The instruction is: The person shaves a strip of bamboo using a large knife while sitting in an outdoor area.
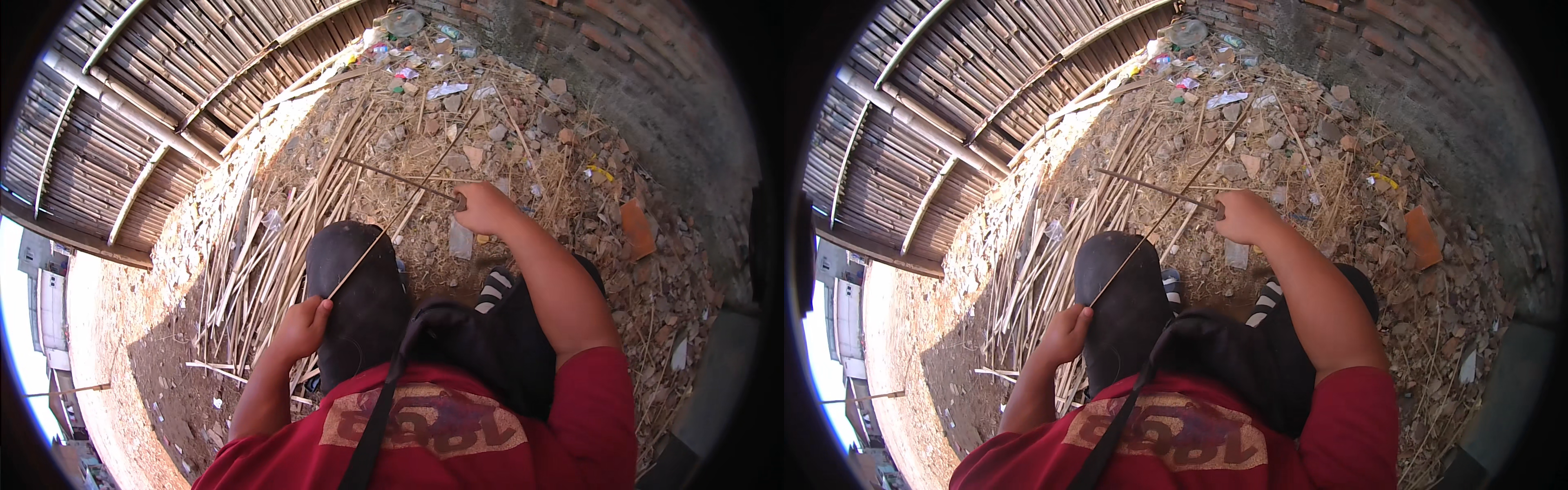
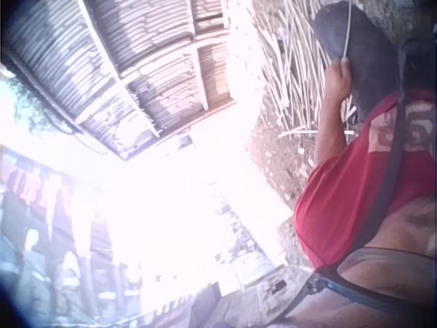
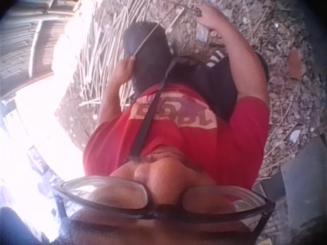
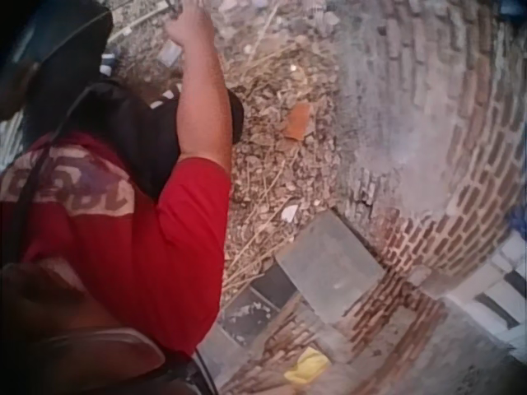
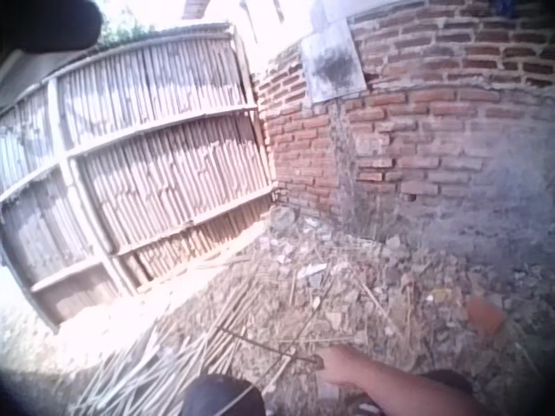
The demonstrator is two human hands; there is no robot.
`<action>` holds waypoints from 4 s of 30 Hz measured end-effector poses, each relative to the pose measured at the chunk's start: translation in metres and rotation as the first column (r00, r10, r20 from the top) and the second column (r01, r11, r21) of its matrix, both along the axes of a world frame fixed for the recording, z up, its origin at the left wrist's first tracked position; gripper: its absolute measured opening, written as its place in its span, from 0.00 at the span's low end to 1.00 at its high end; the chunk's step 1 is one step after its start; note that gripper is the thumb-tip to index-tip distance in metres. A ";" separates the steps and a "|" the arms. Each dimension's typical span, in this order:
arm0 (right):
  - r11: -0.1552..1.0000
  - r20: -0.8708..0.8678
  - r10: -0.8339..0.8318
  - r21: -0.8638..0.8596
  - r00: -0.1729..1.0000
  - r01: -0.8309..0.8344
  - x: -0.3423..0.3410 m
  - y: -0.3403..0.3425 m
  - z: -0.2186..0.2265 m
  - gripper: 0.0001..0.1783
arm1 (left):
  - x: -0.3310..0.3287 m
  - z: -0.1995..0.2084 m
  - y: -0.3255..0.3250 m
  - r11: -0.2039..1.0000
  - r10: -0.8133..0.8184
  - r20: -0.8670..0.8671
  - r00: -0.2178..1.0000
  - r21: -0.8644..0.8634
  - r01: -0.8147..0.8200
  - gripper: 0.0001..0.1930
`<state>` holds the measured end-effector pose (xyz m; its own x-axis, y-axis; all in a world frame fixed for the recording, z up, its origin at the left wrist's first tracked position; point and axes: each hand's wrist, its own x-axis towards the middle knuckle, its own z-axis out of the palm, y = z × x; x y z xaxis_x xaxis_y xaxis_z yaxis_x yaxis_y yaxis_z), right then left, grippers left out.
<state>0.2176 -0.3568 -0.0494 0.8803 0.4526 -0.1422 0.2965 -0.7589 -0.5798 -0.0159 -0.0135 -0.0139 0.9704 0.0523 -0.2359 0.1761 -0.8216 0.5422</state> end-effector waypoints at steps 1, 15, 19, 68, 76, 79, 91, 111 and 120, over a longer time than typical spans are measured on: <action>1.000 0.021 0.011 -0.022 1.000 -0.011 0.003 -0.006 0.001 0.13 | 0.001 0.002 0.000 1.000 0.000 -0.012 1.000 -0.008 0.000 0.22; 0.981 0.080 0.084 -0.181 0.993 -0.069 -0.005 -0.005 0.009 0.13 | -0.008 0.003 -0.004 0.998 0.045 -0.012 0.999 0.045 -0.045 0.21; 0.982 0.082 0.147 -0.131 0.986 -0.136 -0.016 0.003 0.008 0.11 | -0.006 0.007 0.004 1.000 -0.012 -0.062 0.998 -0.005 0.012 0.22; 0.994 0.095 0.090 -0.063 0.991 -0.084 -0.009 -0.040 0.051 0.16 | -0.006 -0.010 0.013 0.989 0.050 -0.019 0.999 -0.136 -0.052 0.22; 0.975 0.139 0.129 -0.200 0.982 -0.100 -0.018 -0.023 0.041 0.15 | -0.013 -0.007 0.004 0.999 0.048 0.041 0.998 -0.020 -0.047 0.22; 0.993 -0.056 -0.099 -0.065 0.994 0.095 0.015 -0.049 0.011 0.15 | -0.009 -0.006 -0.002 0.997 0.076 0.024 0.997 -0.029 -0.075 0.22; 0.970 -0.010 -0.208 0.130 0.978 0.207 0.015 -0.048 0.006 0.16 | -0.005 -0.009 0.011 0.993 0.051 -0.022 0.998 -0.103 -0.053 0.22; 0.993 0.049 0.105 -0.064 0.993 -0.102 -0.002 -0.022 0.021 0.16 | -0.007 -0.002 -0.004 0.996 0.087 0.007 0.996 0.007 -0.087 0.23; 0.984 0.076 0.155 -0.104 0.985 -0.147 -0.012 -0.003 0.016 0.17 | -0.007 -0.013 0.011 0.996 0.070 -0.007 0.998 -0.059 -0.070 0.23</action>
